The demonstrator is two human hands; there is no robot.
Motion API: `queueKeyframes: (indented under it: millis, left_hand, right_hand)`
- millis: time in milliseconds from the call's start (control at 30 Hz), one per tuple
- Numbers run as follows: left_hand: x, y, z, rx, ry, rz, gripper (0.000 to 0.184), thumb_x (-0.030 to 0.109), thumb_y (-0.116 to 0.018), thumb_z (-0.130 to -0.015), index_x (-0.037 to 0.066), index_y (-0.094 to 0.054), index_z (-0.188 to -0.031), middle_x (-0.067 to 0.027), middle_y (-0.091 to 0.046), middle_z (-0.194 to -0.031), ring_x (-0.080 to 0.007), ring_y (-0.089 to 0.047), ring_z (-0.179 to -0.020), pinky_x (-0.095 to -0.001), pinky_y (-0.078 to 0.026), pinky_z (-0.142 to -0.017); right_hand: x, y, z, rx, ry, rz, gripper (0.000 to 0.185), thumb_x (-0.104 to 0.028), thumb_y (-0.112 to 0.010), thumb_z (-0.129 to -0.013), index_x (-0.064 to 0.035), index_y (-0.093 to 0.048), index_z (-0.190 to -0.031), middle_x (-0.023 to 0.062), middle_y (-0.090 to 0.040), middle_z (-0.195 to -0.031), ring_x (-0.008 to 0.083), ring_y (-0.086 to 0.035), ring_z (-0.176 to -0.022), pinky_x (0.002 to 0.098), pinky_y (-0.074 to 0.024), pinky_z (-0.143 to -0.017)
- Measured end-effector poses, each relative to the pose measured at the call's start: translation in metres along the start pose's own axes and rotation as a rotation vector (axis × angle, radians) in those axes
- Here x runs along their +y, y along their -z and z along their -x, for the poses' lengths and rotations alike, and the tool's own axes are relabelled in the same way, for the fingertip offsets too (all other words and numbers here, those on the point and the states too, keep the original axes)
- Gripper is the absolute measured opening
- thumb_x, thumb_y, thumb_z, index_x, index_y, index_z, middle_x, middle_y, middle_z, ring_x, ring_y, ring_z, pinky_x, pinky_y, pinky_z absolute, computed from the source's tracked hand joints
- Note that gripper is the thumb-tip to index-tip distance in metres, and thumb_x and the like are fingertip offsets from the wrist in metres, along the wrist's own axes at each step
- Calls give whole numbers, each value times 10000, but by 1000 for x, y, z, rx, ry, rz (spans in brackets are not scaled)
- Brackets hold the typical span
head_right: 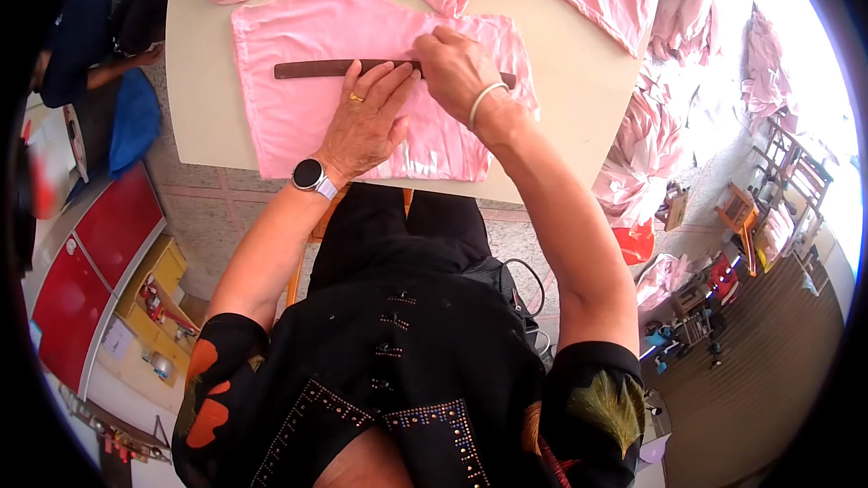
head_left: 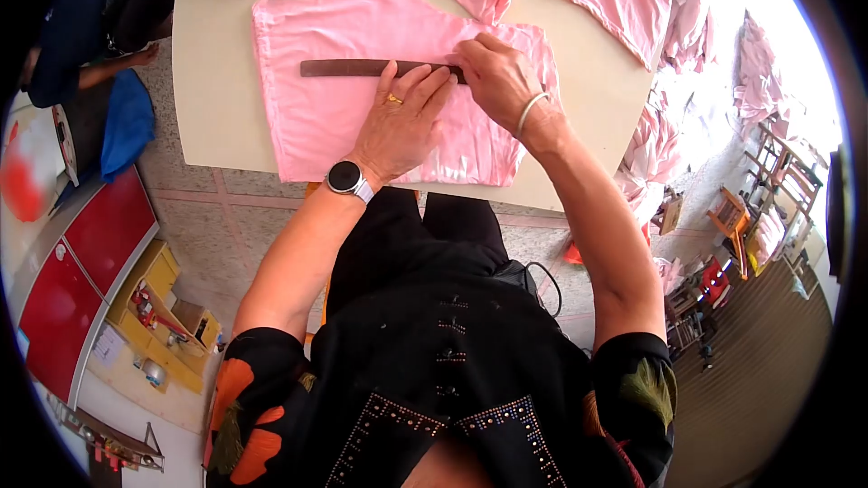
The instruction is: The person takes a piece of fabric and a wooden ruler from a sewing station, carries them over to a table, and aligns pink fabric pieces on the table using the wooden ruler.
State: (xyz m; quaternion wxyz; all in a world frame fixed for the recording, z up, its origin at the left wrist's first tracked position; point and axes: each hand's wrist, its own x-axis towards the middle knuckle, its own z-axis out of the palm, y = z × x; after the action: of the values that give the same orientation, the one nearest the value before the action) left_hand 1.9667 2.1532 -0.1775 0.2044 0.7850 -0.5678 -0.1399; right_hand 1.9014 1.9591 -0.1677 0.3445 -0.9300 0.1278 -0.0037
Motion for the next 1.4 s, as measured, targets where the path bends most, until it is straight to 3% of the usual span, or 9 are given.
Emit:
queueKeyframes:
  millis: [333, 533, 567, 700, 767, 900, 1133, 1333, 1400]
  left_hand:
    - [0, 0, 0, 5, 1, 1, 681, 176, -672, -804, 91, -445, -1440, -60, -439, -1443, -246, -371, -1349, -536, -230, -1173]
    - [1, 0, -1, 25, -12, -21, 627, 173, -664, -816, 85, -473, -1407, -60, -449, -1416, -249, -382, -1331, -535, -243, -1166]
    - [1, 0, -3, 40, -20, -27, 602, 158, -658, -816, 82, -488, -1389, -65, -467, -1390, -254, -406, -1306, -526, -265, -1149]
    - [-11, 9, -15, 126, -37, -46, 514, 104, -638, -814, 70, -540, -1317, -86, -533, -1287, -274, -500, -1190, -479, -349, -1061]
    - [-16, 18, -21, 202, -52, -134, 380, 76, -604, -810, 44, -601, -1189, -85, -605, -1124, -254, -570, -1085, -414, -409, -955]
    - [-20, 32, -29, 106, -74, -139, 242, 49, -585, -802, 53, -594, -1044, -102, -580, -1015, -274, -565, -1014, -422, -421, -881]
    - [-29, 26, -33, -55, -168, -160, 242, 24, -588, -801, 58, -567, -1040, -117, -574, -943, -308, -574, -947, -429, -417, -842]
    - [-16, 49, -22, -141, -335, -7, 238, -41, -543, -799, 57, -603, -1008, -113, -595, -950, -314, -584, -901, -399, -431, -795]
    - [-14, 58, -20, -244, -374, 32, 235, -41, -544, -801, 60, -613, -1001, -107, -603, -957, -312, -585, -895, -394, -434, -786]
  right_hand:
    - [41, 51, 40, -56, 19, 121, 123, -26, -616, -888, -34, -669, -998, 140, -645, -900, 341, -646, -779, 399, -526, -691]
    - [27, 98, 75, 210, -396, -165, 145, -57, -618, -905, -6, -700, -1012, 93, -656, -835, 179, -632, -725, 311, -521, -672]
    - [35, 93, 87, 313, -479, -470, 168, -55, -604, -908, 12, -684, -1039, 31, -634, -813, 117, -584, -711, 271, -495, -668]
    - [21, 103, 130, 422, -628, -1257, 289, -23, -570, -889, 27, -620, -1170, 50, -635, -866, 117, -553, -717, 267, -476, -718]
    - [13, 96, 153, 451, -669, -1476, 259, -60, -563, -895, 10, -604, -1141, 44, -595, -842, 140, -539, -710, 292, -477, -703]
    - [-3, 73, 193, 503, -646, -1778, 202, -118, -586, -899, -33, -583, -1082, 32, -539, -818, 149, -514, -712, 295, -472, -686]
    - [-46, 57, 216, 649, -648, -1844, 116, -152, -613, -930, -69, -584, -1006, 7, -535, -809, 136, -549, -728, 284, -503, -648]
    - [-65, 28, 238, 492, -942, -1306, 86, -90, -665, -890, -47, -626, -954, -18, -567, -683, 84, -567, -607, 243, -536, -547]
    - [-69, 13, 247, 437, -943, -1323, 161, -80, -673, -876, -19, -617, -1015, 11, -604, -749, 83, -597, -651, 244, -547, -554]
